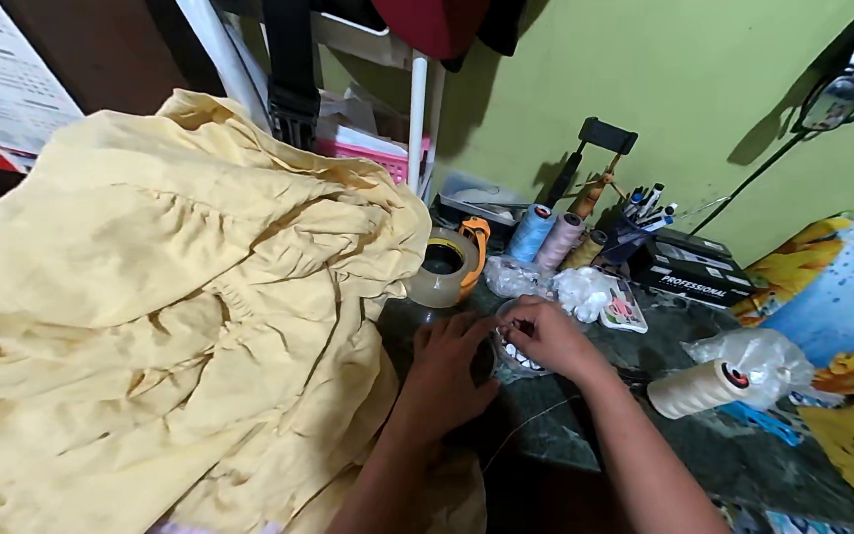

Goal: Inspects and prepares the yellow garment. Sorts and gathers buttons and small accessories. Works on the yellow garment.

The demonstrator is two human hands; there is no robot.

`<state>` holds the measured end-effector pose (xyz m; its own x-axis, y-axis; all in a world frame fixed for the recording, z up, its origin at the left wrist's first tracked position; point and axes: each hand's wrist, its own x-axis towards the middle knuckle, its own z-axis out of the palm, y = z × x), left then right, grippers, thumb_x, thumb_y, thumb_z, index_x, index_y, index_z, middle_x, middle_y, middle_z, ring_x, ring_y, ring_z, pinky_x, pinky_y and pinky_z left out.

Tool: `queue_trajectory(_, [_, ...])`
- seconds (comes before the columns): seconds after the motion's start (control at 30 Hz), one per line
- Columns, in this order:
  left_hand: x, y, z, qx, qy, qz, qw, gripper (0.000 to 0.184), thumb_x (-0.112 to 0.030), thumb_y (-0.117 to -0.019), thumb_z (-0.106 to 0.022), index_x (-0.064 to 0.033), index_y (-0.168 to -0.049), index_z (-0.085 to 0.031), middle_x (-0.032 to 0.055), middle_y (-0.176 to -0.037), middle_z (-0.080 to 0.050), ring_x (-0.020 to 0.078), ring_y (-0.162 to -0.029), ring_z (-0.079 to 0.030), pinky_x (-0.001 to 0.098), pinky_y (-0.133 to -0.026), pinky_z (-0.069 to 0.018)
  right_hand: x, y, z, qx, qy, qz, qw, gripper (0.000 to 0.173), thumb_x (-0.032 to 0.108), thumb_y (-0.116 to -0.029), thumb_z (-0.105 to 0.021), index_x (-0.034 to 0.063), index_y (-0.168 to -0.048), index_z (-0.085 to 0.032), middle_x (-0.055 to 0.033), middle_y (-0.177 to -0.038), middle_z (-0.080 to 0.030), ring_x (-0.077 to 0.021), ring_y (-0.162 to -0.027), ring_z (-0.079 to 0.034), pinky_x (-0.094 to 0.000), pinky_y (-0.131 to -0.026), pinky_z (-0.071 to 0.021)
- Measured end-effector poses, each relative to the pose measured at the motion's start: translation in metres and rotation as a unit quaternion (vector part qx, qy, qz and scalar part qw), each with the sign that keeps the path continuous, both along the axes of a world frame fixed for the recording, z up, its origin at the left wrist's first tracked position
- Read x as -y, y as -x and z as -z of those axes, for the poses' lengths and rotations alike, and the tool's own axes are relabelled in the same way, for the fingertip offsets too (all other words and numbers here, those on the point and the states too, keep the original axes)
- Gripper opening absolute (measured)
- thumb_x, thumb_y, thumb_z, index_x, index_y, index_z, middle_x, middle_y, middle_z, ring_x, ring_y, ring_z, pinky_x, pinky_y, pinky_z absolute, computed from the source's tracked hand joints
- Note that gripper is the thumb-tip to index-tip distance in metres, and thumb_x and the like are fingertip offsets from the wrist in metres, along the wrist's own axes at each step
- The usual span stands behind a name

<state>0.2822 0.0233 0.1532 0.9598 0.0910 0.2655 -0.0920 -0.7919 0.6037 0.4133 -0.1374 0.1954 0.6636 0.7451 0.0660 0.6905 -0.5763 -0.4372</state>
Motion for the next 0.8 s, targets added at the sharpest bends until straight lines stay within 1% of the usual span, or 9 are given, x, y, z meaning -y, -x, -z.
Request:
queue_trajectory(0.13, [0.001, 0.001, -0.001, 0.005, 0.002, -0.003, 1.0, 0.073, -0.035, -0.0782, -0.084, -0.0274, -0.145, -0.056, 0.0074, -0.143, -0.058, 0.0331, -0.132, -0.052, 0.0639, -0.109, -0.0326, -0.007, 0.003, -0.005, -0.01, 0.056, 0.014, 0.998, 0.018, 0.014, -0.0935, -0.068, 0.0051, -0.106, -0.076, -0.0125, -0.102, -0.068, -0.024, -0.092, -0.066, -0.0435, -0.087, -0.055])
queue_trajectory(0.3, [0.001, -0.001, 0.002, 0.012, 0.016, 0.002, 1.0, 0.072, -0.033, -0.078, -0.083, -0.0261, -0.145, -0.057, 0.0074, -0.141, -0.06, 0.0331, -0.133, -0.052, 0.0645, -0.109, -0.0332, -0.011, 0.005, -0.004, 0.018, 0.077, -0.001, 0.997, 0.014, 0.013, -0.0926, -0.069, 0.0022, -0.099, -0.074, -0.0139, -0.1, -0.069, -0.028, -0.094, -0.066, -0.0487, -0.088, -0.054])
queue_trajectory(0.4, [0.001, -0.002, 0.003, 0.018, 0.026, 0.009, 0.999, 0.073, -0.034, -0.078, -0.083, -0.0254, -0.145, -0.056, 0.0068, -0.14, -0.06, 0.0332, -0.133, -0.052, 0.065, -0.109, -0.0342, -0.013, 0.005, -0.005, 0.016, 0.1, -0.001, 0.995, 0.016, 0.015, -0.0941, -0.066, 0.0009, -0.101, -0.071, -0.0147, -0.1, -0.068, -0.0299, -0.096, -0.066, -0.0513, -0.09, -0.0513])
queue_trajectory(0.53, [-0.001, -0.002, 0.005, 0.027, 0.043, 0.02, 0.999, 0.073, -0.032, -0.0778, -0.084, -0.0235, -0.145, -0.057, 0.0092, -0.138, -0.06, 0.0351, -0.13, -0.053, 0.0624, -0.107, -0.0387, -0.003, 0.004, -0.006, 0.033, 0.057, 0.007, 0.998, 0.017, 0.015, -0.0942, -0.064, 0.0007, -0.099, -0.071, -0.0145, -0.096, -0.068, -0.0302, -0.092, -0.066, -0.0528, -0.088, -0.0513])
queue_trajectory(0.57, [-0.001, -0.002, 0.005, 0.029, 0.046, 0.02, 0.998, 0.073, -0.032, -0.0775, -0.084, -0.0233, -0.145, -0.057, 0.0097, -0.138, -0.06, 0.0355, -0.13, -0.053, 0.0621, -0.107, -0.0396, 0.001, 0.004, -0.007, 0.034, 0.013, 0.006, 0.999, 0.015, 0.014, -0.0933, -0.065, 0.0012, -0.098, -0.071, -0.0131, -0.093, -0.067, -0.0276, -0.087, -0.065, -0.0499, -0.083, -0.0528])
queue_trajectory(0.63, [-0.001, -0.001, 0.003, 0.031, 0.061, 0.017, 0.998, 0.076, -0.03, -0.0764, -0.086, -0.0201, -0.146, -0.056, 0.0118, -0.138, -0.06, 0.0371, -0.129, -0.053, 0.0626, -0.107, -0.0403, 0.008, 0.007, -0.011, -0.001, -0.098, -0.019, 0.995, 0.012, 0.014, -0.0916, -0.065, 0.0046, -0.095, -0.072, -0.0046, -0.085, -0.062, -0.0126, -0.075, -0.058, -0.031, -0.069, -0.0506])
queue_trajectory(0.7, [-0.002, -0.001, 0.003, 0.023, 0.075, 0.006, 0.997, 0.089, -0.031, -0.0758, -0.087, -0.0119, -0.152, -0.046, 0.0145, -0.14, -0.059, 0.0381, -0.131, -0.053, 0.0621, -0.11, -0.0391, 0.01, 0.009, -0.015, -0.063, -0.172, -0.07, 0.981, 0.013, 0.015, -0.0914, -0.068, 0.0051, -0.097, -0.074, 0.0011, -0.084, -0.061, -0.002, -0.073, -0.055, -0.0178, -0.066, -0.0469])
queue_trajectory(0.77, [-0.001, -0.001, 0.003, 0.013, 0.082, -0.011, 0.996, 0.103, -0.035, -0.0755, -0.087, -0.0043, -0.158, -0.032, 0.017, -0.143, -0.056, 0.038, -0.131, -0.053, 0.0587, -0.111, -0.0393, 0.014, 0.003, -0.014, -0.071, -0.18, -0.076, 0.978, 0.018, 0.019, -0.0927, -0.07, 0.0048, -0.102, -0.076, 0.0016, -0.084, -0.062, -0.0011, -0.073, -0.054, -0.0171, -0.067, -0.0465])
queue_trajectory(0.8, [0.0, -0.001, 0.003, 0.006, 0.088, -0.018, 0.996, 0.11, -0.036, -0.075, -0.087, -0.0043, -0.16, -0.025, 0.0172, -0.146, -0.054, 0.0376, -0.133, -0.051, 0.0568, -0.113, -0.039, 0.018, -0.002, -0.012, -0.068, -0.175, -0.064, 0.98, 0.017, 0.019, -0.0932, -0.071, 0.0049, -0.101, -0.076, 0.0005, -0.085, -0.063, -0.0023, -0.073, -0.055, -0.0183, -0.066, -0.0477])
